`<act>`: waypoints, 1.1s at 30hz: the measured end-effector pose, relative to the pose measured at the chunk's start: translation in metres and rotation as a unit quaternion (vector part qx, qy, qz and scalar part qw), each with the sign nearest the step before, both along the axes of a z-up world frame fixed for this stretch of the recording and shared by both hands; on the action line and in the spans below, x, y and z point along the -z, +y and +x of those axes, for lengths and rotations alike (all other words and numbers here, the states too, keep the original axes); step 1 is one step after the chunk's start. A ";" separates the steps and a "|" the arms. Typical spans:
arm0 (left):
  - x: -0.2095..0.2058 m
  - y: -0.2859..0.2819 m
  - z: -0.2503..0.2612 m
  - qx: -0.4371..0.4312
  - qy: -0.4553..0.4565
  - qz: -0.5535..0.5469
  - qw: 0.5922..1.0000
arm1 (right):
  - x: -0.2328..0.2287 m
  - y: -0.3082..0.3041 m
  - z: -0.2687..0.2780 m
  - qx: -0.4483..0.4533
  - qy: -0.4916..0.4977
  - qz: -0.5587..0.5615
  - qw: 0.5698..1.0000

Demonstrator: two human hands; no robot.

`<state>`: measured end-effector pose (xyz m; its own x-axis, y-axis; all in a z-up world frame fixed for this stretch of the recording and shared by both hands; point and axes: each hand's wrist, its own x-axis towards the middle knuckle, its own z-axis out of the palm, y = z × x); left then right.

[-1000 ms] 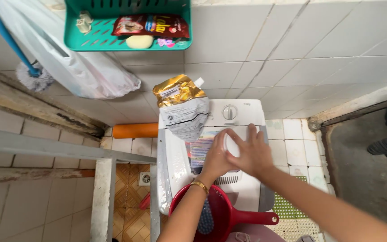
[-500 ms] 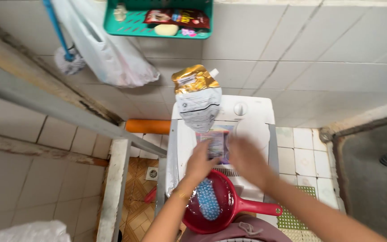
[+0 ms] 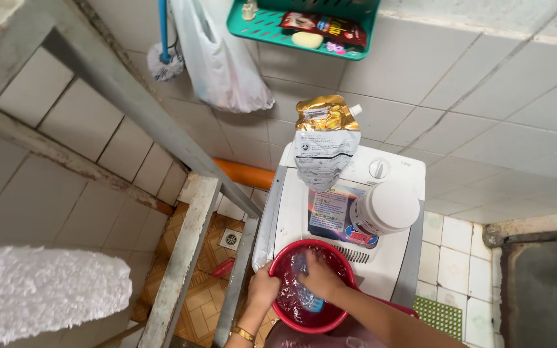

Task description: The recorder is cleaning a container lid with a brush and organizing various toiletries in a bathroom.

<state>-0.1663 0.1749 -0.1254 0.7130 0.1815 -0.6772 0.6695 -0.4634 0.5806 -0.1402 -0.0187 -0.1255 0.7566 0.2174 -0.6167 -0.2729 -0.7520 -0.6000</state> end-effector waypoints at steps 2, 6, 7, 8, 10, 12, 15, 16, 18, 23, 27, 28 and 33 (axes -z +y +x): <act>-0.004 0.001 -0.005 -0.006 -0.010 -0.010 1.000 | 0.004 -0.016 0.000 0.087 0.082 0.078 0.990; 0.016 -0.004 -0.022 -0.051 0.038 -0.034 0.997 | -0.059 -0.008 0.010 0.332 0.311 0.252 0.854; 0.014 -0.008 -0.031 -0.063 0.037 -0.034 0.997 | -0.070 -0.006 0.010 0.321 0.313 0.248 0.859; 0.013 -0.014 -0.040 -0.151 0.036 -0.169 0.973 | -0.080 -0.005 0.009 0.368 0.335 0.259 0.828; -0.019 -0.024 -0.054 -0.253 0.026 -0.298 0.920 | -0.081 -0.011 0.005 0.397 0.362 0.262 0.802; -0.079 -0.037 -0.072 -0.330 0.111 -0.269 0.898 | -0.063 -0.028 -0.007 0.319 0.232 0.269 0.878; -0.017 -0.049 -0.105 -0.396 0.040 -0.290 0.870 | -0.102 -0.023 -0.009 0.102 0.039 0.238 0.965; -0.006 -0.053 -0.119 -0.424 0.030 -0.295 0.856 | -0.127 -0.025 -0.013 0.070 0.045 0.234 0.969; 0.013 -0.053 -0.153 -0.459 -0.017 -0.313 0.831 | -0.175 -0.020 -0.021 -0.150 -0.194 0.163 0.956; -0.010 -0.068 -0.250 -0.571 -0.105 -0.335 0.742 | -0.195 0.002 -0.044 -0.417 -0.395 0.094 0.813; -0.010 -0.074 -0.333 -0.644 -0.201 -0.287 0.680 | -0.186 0.041 -0.097 -0.593 -0.216 -0.024 0.775; -0.004 -0.080 -0.354 -0.658 -0.213 -0.281 0.665 | -0.203 0.054 -0.117 -0.611 -0.222 -0.017 0.760; 0.011 -0.116 -0.425 -0.780 -0.299 -0.335 0.435 | -0.264 0.074 -0.236 -0.642 0.076 -0.096 0.757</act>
<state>-0.5909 0.0588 -0.1365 0.1601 0.6660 -0.7286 -0.4982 0.6917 0.5228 -0.3763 0.0551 0.1384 -0.0850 0.6089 -0.7887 0.7012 -0.5258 -0.4815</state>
